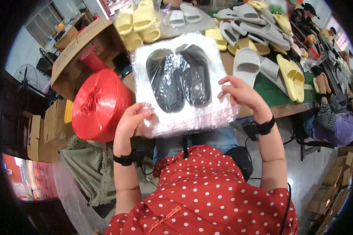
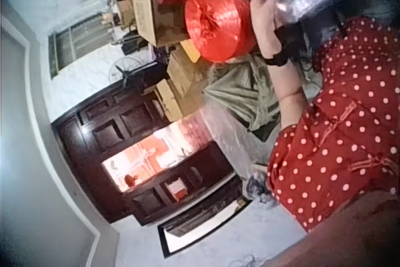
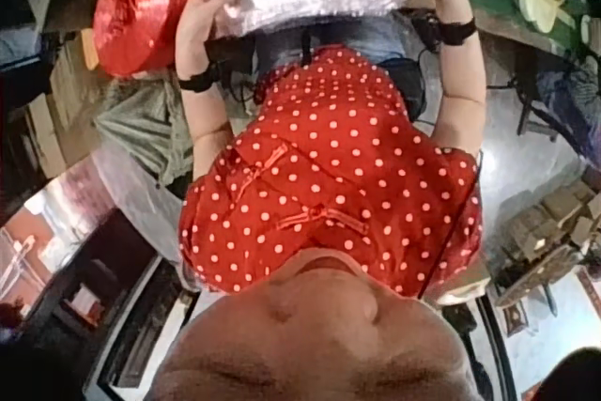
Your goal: The recorder packages pairs of slippers into plastic bags in a workshop setting with other workers.
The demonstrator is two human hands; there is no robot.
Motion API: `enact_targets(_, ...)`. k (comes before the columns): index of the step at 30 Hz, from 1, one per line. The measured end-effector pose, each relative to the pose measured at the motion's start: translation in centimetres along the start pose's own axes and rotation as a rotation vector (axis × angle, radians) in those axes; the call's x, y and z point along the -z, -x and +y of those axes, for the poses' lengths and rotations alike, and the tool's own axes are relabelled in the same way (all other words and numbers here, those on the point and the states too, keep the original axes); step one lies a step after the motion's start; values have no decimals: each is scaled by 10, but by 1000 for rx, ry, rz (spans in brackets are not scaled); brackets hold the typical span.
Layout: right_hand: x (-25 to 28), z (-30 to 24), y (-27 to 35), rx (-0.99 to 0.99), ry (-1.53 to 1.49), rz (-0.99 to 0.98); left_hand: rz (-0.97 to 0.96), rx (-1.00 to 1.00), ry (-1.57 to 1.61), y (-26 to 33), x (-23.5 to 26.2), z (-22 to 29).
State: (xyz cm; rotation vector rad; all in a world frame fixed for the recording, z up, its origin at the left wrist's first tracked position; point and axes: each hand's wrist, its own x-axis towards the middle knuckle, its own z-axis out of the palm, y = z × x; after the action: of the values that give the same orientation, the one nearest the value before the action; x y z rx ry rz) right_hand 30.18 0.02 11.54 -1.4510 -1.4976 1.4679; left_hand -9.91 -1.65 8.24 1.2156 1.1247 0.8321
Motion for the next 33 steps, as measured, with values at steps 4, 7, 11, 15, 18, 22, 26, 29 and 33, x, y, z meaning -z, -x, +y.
enact_targets(4, -4, 1, 10, -73, 83, -126, -36, 143, -157, -2, 2, -3)
enact_targets(7, 6, 4, 8, -26, 1, -125, 9, 175, -149, 4, -5, 14)
enact_targets(11, 12, -6, 0, 89, -145, -77, 74, 54, 30, 3, -1, 17)
enact_targets(15, 18, -17, -7, 357, -230, 23, 132, -240, 190, -5, -13, 28)
enact_targets(18, 18, -18, -10, 609, -283, 180, 241, -443, -94, -15, -24, 39)
enact_targets(22, 5, 14, -30, 648, -214, 359, 307, -718, -263, -18, -35, 28)
enact_targets(26, -17, 59, -31, 495, -60, 440, 286, -787, -346, -21, -26, -23)
enact_targets(29, -30, 66, -17, 364, 51, 492, 227, -593, -414, -18, -24, -47)
enact_targets(33, -34, 48, -6, 281, 309, 533, 198, -565, -581, -7, -37, -25)
